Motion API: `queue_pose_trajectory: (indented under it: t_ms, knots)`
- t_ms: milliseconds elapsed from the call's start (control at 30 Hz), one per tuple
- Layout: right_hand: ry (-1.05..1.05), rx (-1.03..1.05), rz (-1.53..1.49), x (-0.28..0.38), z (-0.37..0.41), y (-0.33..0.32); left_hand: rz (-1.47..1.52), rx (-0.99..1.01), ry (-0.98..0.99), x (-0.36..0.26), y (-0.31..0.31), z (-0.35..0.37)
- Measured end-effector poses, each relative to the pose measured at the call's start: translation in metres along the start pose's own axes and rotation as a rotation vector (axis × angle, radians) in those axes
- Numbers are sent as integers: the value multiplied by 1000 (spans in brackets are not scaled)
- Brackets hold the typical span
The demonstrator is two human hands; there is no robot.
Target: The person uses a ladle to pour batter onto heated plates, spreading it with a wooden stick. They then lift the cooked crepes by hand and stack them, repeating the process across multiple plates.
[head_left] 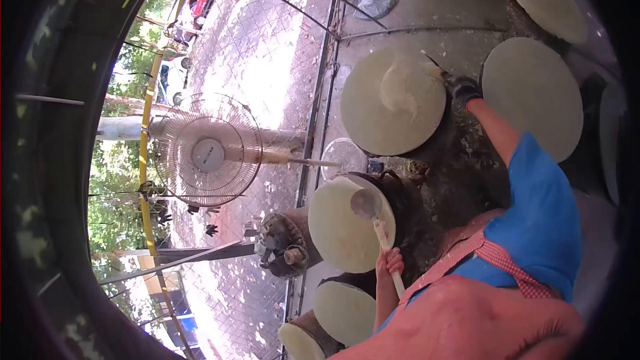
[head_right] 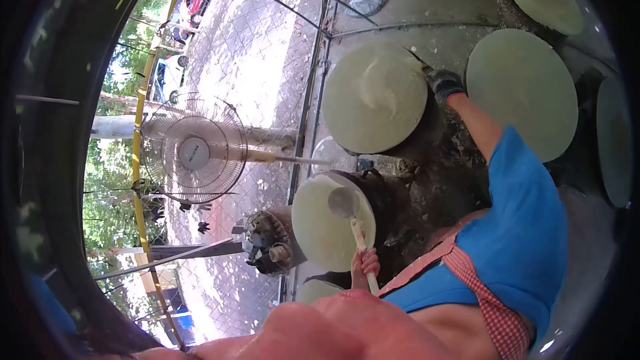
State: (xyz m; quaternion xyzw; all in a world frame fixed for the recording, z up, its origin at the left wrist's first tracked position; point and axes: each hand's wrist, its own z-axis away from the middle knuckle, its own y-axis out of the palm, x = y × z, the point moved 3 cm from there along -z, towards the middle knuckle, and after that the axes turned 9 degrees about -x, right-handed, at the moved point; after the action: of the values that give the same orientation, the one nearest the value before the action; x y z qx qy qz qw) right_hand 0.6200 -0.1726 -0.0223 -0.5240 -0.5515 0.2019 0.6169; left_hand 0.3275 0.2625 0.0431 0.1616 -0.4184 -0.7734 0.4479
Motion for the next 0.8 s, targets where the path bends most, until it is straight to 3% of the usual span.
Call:
queue_pose_trajectory:
  t_ms: [33, 67, 133, 200, 267, 300, 333, 400, 433, 533, 567, 633, 733, 800]
  knots:
    - [-152, 78, 31, 19, 3, -6, 41, -46, -33, -3, 2, -4]
    - [-155, 92, 24, 26, 12, -16, 89, -91, -68, -7, 5, -15]
    - [-531, 83, 70, 38, 45, -39, 144, -219, -83, -13, 21, -30]
    - [-600, 146, 221, 30, 49, -55, 93, -224, -71, -26, 36, -53]
    - [-432, 202, 333, 26, 49, -88, 21, -201, -106, -39, 52, -77]
    - [-184, -35, 11, 1, 50, -70, -20, -190, -82, -44, 64, -89]
    - [-200, -23, 13, -3, 61, -62, -63, -181, -59, -48, 73, -103]
    - [-523, -154, 20, 2, 89, -60, -94, -119, -15, -48, 97, -129]
    - [-487, 39, 188, -6, 85, -53, -88, -132, 12, -44, 111, -140]
    - [-346, -57, 78, -37, 91, -65, -230, -210, 165, -32, 130, -164]
    - [-144, -11, 29, -19, 105, -94, -217, -203, 167, -22, 134, -171]
    - [-437, -26, 145, -50, 140, -45, -602, -361, 452, -8, 142, -186]
    - [-340, 82, 54, 4, 182, -45, -705, -355, 439, 15, 136, -226]
    - [-309, 77, 32, 16, 199, -54, -282, -364, 74, 33, 148, -208]
